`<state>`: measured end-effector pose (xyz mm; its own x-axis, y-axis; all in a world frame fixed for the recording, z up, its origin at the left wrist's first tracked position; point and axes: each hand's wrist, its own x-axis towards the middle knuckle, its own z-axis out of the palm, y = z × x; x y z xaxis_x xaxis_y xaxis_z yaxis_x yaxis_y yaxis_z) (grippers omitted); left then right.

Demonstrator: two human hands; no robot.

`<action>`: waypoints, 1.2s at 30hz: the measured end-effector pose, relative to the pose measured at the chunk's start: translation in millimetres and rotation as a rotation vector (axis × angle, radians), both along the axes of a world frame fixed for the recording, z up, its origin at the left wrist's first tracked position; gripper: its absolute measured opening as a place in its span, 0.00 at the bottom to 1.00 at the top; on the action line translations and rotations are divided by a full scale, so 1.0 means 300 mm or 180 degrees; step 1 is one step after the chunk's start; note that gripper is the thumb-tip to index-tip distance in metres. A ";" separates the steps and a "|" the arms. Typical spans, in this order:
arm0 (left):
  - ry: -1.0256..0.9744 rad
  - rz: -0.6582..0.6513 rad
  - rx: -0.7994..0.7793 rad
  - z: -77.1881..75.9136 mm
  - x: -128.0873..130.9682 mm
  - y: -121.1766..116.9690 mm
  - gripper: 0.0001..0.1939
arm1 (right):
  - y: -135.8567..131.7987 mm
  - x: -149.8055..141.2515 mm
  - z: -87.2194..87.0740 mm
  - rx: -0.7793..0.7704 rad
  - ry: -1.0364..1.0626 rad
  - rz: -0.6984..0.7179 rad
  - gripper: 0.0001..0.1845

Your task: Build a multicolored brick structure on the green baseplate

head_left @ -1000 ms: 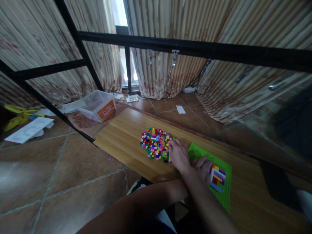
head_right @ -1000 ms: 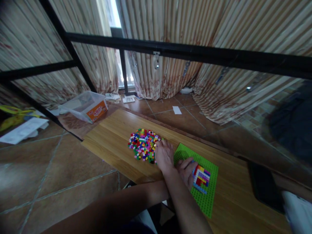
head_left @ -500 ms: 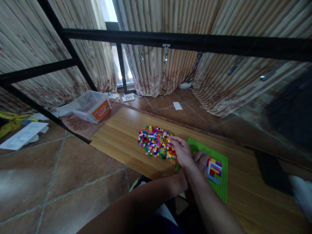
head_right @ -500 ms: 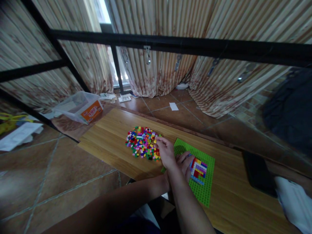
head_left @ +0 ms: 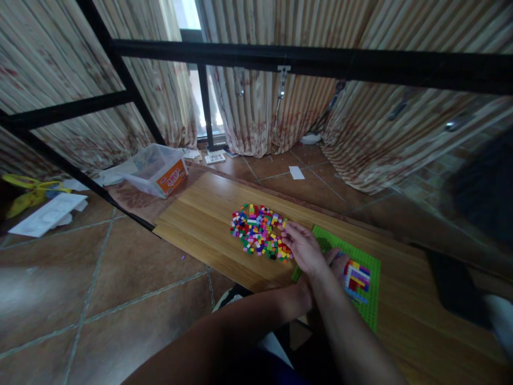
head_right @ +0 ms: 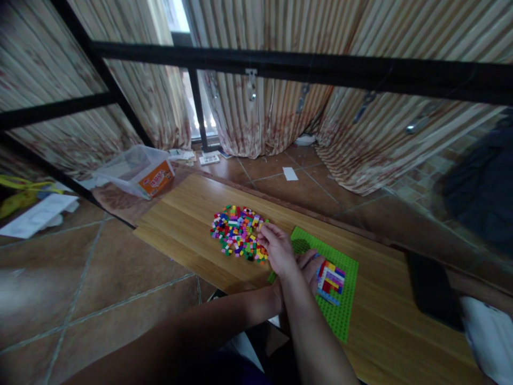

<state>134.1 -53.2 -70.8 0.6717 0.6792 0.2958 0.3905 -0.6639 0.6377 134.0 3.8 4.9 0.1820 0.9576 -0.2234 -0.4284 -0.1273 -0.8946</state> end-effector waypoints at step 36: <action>-0.0371 0.0409 -0.0426 0.075 0.025 -0.006 0.24 | -0.010 0.003 -0.045 0.0297 -0.2674 -0.0278 0.19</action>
<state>141.5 -55.1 -48.3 0.5436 0.7954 0.2679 0.3849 -0.5199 0.7626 134.8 0.7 -8.4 0.3264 0.9401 0.0982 0.3779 -0.0346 -0.9252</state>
